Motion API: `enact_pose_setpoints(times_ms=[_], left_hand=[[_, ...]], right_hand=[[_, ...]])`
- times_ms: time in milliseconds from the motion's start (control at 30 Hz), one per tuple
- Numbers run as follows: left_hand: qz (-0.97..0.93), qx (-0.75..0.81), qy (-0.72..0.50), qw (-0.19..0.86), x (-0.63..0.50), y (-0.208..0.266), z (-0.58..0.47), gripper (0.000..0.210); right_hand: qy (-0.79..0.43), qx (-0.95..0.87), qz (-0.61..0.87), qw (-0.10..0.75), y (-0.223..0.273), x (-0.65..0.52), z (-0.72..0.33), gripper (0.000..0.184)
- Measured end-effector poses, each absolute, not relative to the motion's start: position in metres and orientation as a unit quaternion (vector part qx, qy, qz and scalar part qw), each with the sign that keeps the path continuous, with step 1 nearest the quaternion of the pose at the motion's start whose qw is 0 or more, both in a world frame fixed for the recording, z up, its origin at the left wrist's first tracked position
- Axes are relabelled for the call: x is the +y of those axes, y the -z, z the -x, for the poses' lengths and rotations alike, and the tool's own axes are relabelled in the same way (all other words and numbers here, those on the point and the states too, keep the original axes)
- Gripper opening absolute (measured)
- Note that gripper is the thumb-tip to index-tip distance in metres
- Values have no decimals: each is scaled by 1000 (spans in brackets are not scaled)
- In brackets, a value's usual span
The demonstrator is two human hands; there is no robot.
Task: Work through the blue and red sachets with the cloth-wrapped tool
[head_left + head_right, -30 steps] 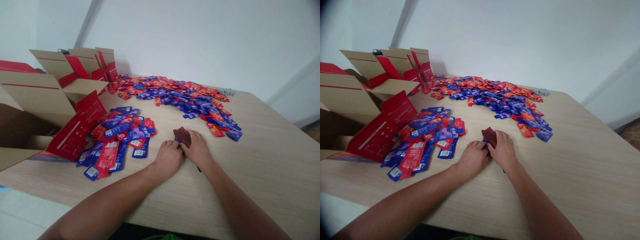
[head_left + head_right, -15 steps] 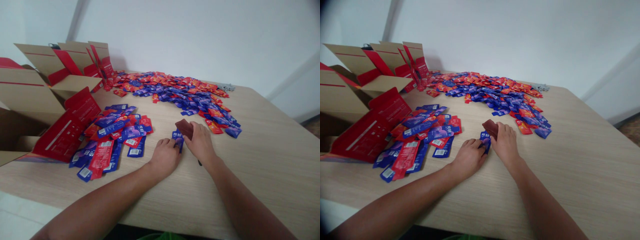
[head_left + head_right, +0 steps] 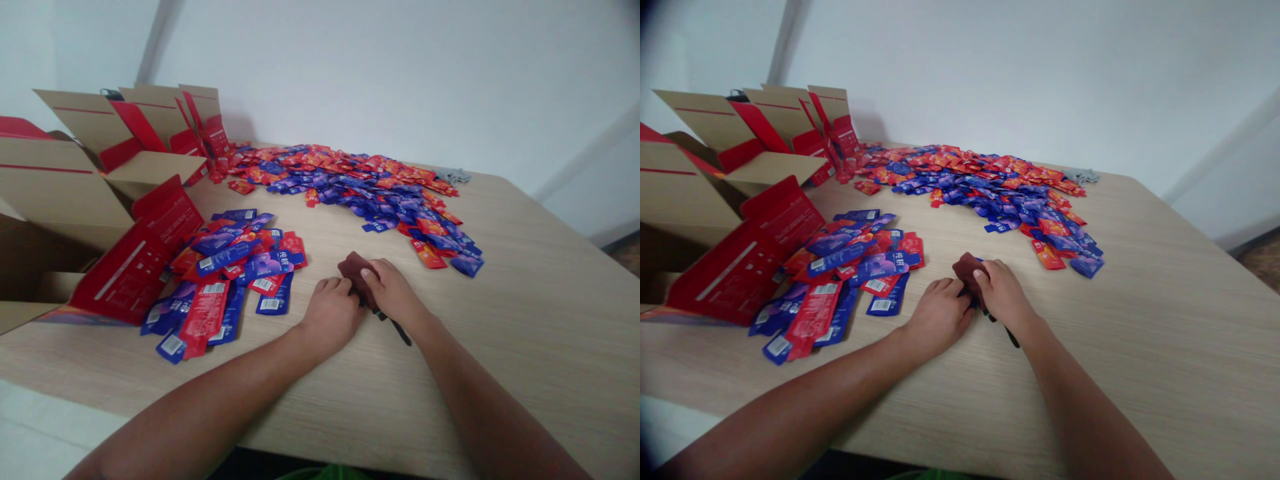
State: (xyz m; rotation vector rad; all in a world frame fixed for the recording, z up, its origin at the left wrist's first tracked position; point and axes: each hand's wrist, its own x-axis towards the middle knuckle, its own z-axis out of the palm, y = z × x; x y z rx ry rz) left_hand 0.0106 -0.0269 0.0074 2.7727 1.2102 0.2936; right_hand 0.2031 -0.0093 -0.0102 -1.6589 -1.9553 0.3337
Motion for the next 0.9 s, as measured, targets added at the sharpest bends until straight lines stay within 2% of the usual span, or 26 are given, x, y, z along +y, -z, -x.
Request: enact_pose_setpoints(times_ms=[233, 400, 533, 733, 833, 900], left_hand=[[-912, 398, -95, 40, -27, -8, -10, 28], [-910, 401, -97, 42, -26, -6, -10, 31], [-910, 399, -103, 36, -26, -3, -11, 30], [-910, 399, -107, 45, -26, -4, -10, 29], [-910, 398, -108, 44, -25, -4, -10, 31], [-910, 399, -106, 41, -25, -3, -10, 32]], right_hand=[[99, -701, 655, 265, -2, -13, -206, 26], [12, -787, 578, 217, -1, -14, -200, 22], [-52, -766, 606, 208, 8, -8, -194, 30], [18, -697, 683, 219, 15, -3, -185, 45], [13, -731, 653, 195, 12, -6, -185, 37], [1, -753, 635, 171, 9, -8, -187, 38]])
